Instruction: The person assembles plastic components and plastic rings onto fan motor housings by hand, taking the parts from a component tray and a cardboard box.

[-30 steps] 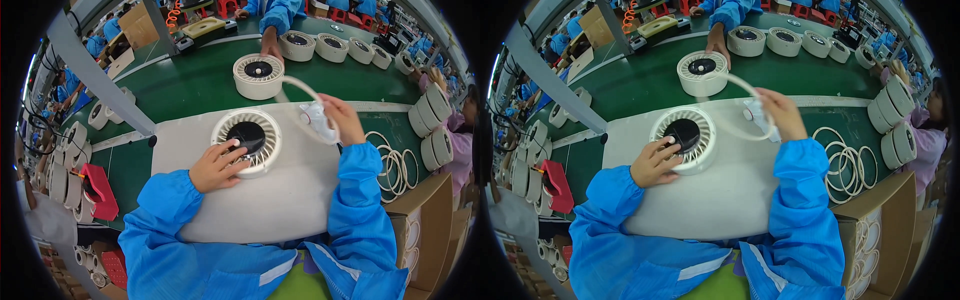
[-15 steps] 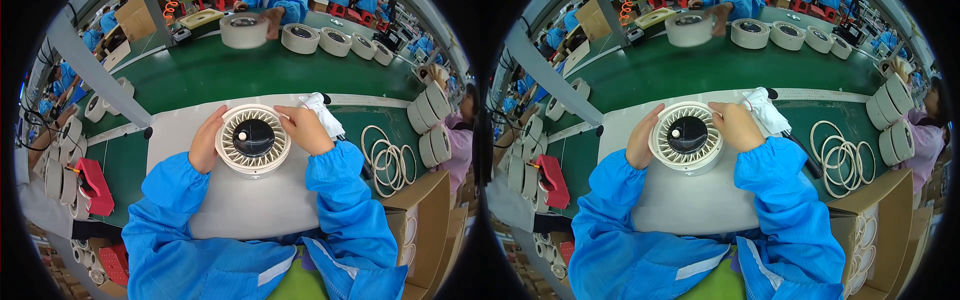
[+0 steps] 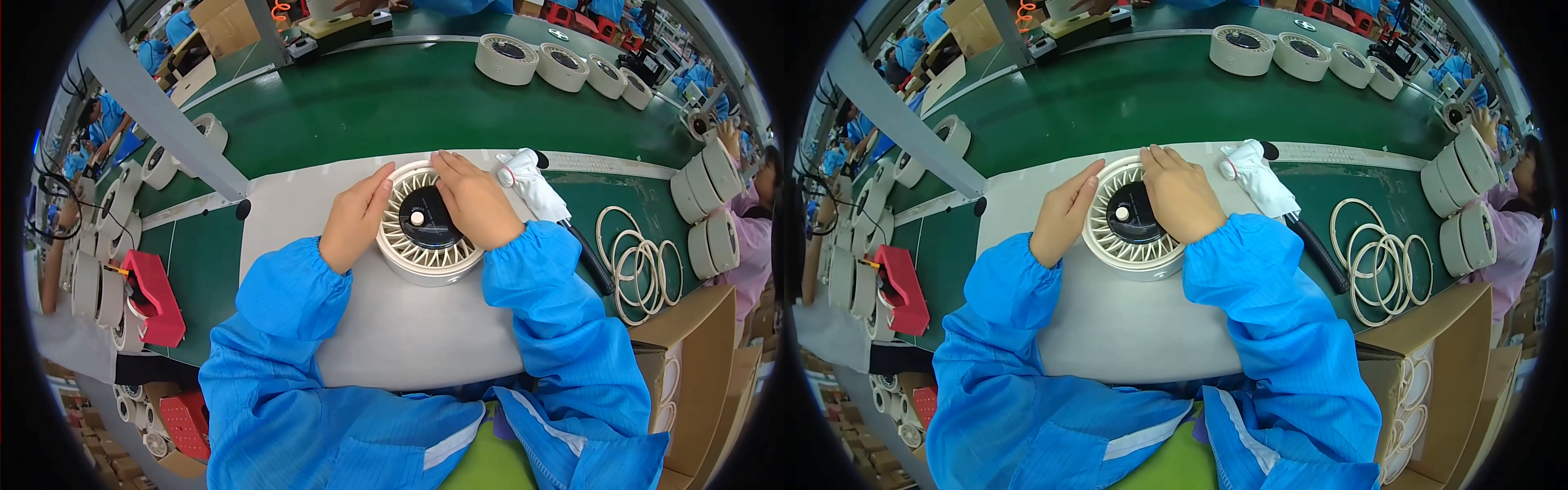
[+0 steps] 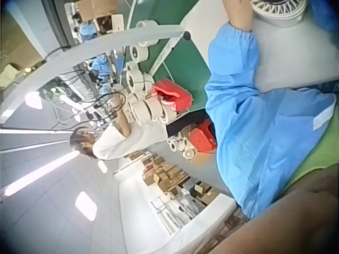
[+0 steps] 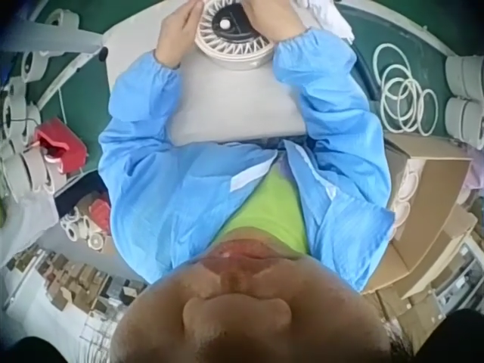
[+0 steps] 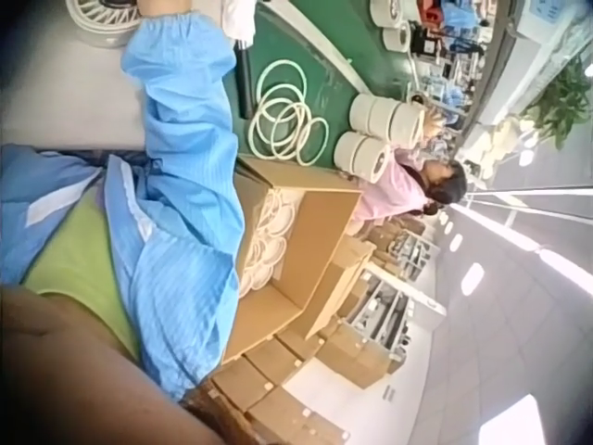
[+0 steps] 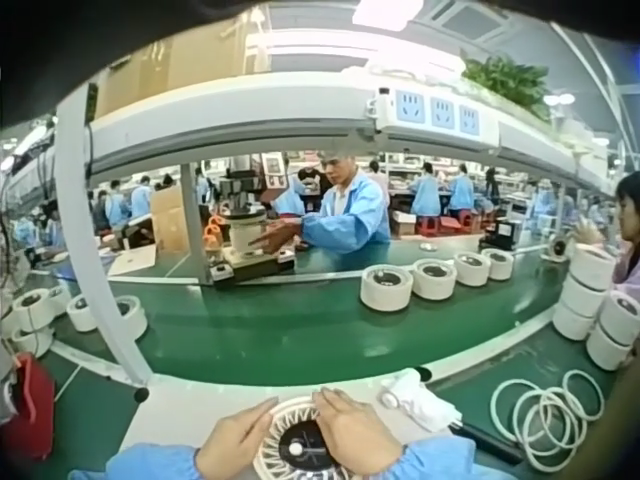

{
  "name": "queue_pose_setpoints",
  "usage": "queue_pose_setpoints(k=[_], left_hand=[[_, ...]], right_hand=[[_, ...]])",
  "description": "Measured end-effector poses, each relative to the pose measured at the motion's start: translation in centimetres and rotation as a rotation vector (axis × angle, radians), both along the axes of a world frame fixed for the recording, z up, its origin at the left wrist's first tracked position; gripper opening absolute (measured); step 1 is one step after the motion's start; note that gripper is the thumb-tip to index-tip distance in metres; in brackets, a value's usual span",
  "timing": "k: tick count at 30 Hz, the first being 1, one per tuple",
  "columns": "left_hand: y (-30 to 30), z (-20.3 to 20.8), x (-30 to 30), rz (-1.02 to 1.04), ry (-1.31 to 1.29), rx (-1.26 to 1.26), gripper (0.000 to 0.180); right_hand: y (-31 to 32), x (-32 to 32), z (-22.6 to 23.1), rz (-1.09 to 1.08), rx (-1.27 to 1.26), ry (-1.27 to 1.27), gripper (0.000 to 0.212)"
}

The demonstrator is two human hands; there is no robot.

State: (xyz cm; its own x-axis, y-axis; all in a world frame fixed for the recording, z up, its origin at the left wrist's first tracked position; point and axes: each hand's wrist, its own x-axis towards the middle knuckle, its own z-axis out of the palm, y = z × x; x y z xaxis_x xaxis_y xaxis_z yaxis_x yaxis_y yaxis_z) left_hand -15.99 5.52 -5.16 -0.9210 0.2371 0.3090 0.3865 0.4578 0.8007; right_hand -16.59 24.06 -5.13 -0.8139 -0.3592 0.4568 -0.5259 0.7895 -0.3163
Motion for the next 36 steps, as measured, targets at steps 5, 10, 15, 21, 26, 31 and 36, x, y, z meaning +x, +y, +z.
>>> queue_pose_setpoints(k=[5,10,15,21,26,31,36], left_hand=[[-0.3,-0.7,-0.7,-0.103,0.25,-0.096,0.034],[-0.3,0.7,-1.1,-0.167,0.23,-0.248,0.036],[0.9,2.4,-0.7,-0.084,0.265,-0.674,0.034],[2.9,4.9,-0.9,-0.106,-0.034,-1.021,0.039],[0.3,-1.3,-1.0,-0.171,0.401,-0.288,0.05],[1.4,-1.6,3.1,-0.012,0.297,-0.068,0.058],[-0.4,-2.1,7.0,-0.286,0.494,-0.291,0.063]], right_hand=[[0.1,0.1,0.2,0.024,-0.01,-0.043,0.033],[0.0,0.1,0.7,0.023,0.011,-0.086,0.032],[-0.1,-0.1,1.2,-0.005,0.104,-0.082,0.031],[0.7,-0.4,0.4,0.089,0.066,-0.171,0.037],[0.8,-0.5,0.9,0.228,-0.197,-0.194,0.047],[3.3,-3.7,0.1,0.227,-0.832,-0.181,0.052],[15.8,-2.4,1.2,-0.531,-0.11,-0.086,0.049]])
